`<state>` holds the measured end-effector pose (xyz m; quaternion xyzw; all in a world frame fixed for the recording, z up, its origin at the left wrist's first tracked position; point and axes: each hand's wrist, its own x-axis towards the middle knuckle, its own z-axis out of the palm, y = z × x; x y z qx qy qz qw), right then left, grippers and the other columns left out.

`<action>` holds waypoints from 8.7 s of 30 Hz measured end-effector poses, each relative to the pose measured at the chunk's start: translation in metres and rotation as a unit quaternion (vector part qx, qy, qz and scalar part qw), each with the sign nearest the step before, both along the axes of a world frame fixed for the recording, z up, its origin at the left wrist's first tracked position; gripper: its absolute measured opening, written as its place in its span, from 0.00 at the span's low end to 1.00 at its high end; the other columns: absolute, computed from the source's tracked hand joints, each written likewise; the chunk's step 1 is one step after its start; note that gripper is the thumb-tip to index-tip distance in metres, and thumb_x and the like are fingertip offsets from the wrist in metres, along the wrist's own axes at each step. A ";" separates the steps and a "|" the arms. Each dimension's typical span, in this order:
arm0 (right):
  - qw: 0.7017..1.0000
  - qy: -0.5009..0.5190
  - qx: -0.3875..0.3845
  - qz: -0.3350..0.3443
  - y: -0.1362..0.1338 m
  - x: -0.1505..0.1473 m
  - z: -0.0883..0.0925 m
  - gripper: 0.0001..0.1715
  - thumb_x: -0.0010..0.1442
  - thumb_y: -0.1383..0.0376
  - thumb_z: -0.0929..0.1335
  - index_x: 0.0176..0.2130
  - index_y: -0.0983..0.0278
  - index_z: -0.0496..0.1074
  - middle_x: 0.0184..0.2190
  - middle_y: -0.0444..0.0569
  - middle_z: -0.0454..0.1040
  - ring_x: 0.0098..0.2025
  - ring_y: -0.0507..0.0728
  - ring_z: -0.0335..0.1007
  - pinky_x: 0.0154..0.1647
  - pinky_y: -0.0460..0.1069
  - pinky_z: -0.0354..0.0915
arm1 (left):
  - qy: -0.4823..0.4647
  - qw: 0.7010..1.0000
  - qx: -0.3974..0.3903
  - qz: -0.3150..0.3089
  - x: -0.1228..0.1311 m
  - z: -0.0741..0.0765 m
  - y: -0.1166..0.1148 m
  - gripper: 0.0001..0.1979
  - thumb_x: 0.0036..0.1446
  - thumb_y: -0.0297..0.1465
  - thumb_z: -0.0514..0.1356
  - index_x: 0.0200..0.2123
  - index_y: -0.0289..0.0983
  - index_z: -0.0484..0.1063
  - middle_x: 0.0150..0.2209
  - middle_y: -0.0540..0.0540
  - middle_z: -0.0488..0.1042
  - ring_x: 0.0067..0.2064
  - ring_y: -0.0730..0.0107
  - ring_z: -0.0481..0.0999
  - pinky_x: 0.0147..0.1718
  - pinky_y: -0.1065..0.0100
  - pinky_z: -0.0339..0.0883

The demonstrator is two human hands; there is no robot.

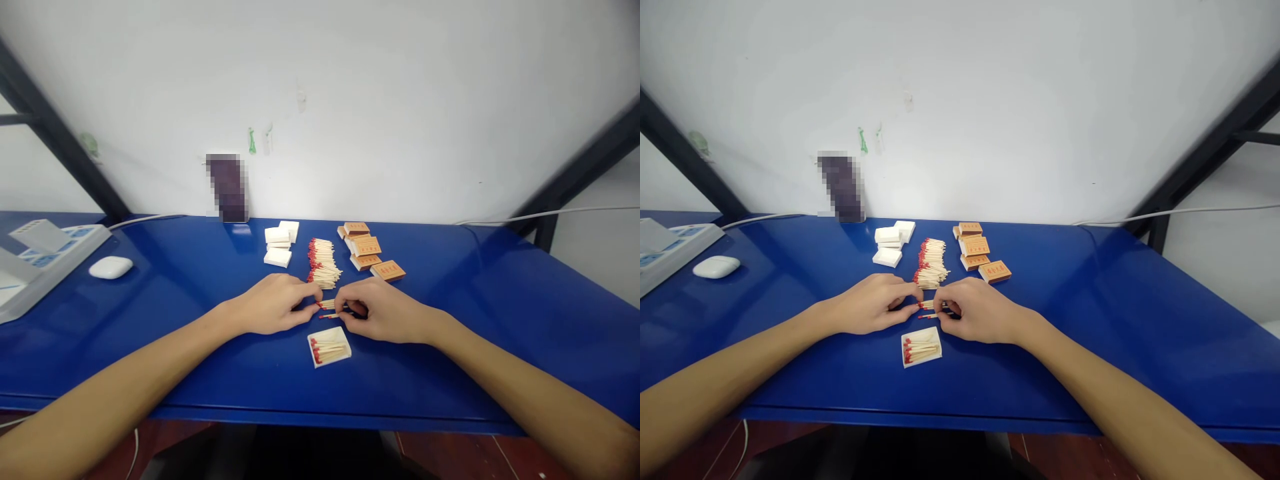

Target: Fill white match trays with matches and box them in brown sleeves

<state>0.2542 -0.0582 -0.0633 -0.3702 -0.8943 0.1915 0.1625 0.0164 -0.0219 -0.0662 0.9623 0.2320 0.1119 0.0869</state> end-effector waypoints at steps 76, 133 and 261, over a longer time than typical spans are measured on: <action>0.999 -0.012 -0.026 0.017 0.000 0.001 0.001 0.05 0.54 0.73 0.67 0.30 0.63 0.68 0.19 0.36 0.60 0.21 0.48 0.53 0.26 0.45 0.51 | -0.065 0.990 -0.075 0.098 0.013 -0.001 -0.009 0.09 0.61 0.31 0.58 0.37 0.39 0.80 0.22 0.53 0.69 0.23 0.76 0.65 0.25 0.72 0.54; 0.998 -0.055 -0.009 -0.025 0.002 0.006 0.009 0.03 0.57 0.69 0.67 0.35 0.63 0.70 0.22 0.39 0.63 0.23 0.50 0.58 0.27 0.46 0.49 | -0.115 0.987 -0.087 -0.077 0.015 0.009 -0.041 0.03 0.52 0.25 0.57 0.31 0.37 0.67 0.30 0.52 0.69 0.28 0.75 0.64 0.29 0.71 0.59; 0.999 -0.001 -0.041 0.013 -0.016 -0.006 0.014 0.04 0.63 0.66 0.64 0.34 0.62 0.63 0.20 0.36 0.59 0.21 0.49 0.55 0.25 0.45 0.50 | -0.068 0.994 0.085 0.025 0.000 0.003 -0.004 0.11 0.64 0.34 0.54 0.40 0.37 0.75 0.21 0.53 0.70 0.25 0.72 0.69 0.28 0.70 0.57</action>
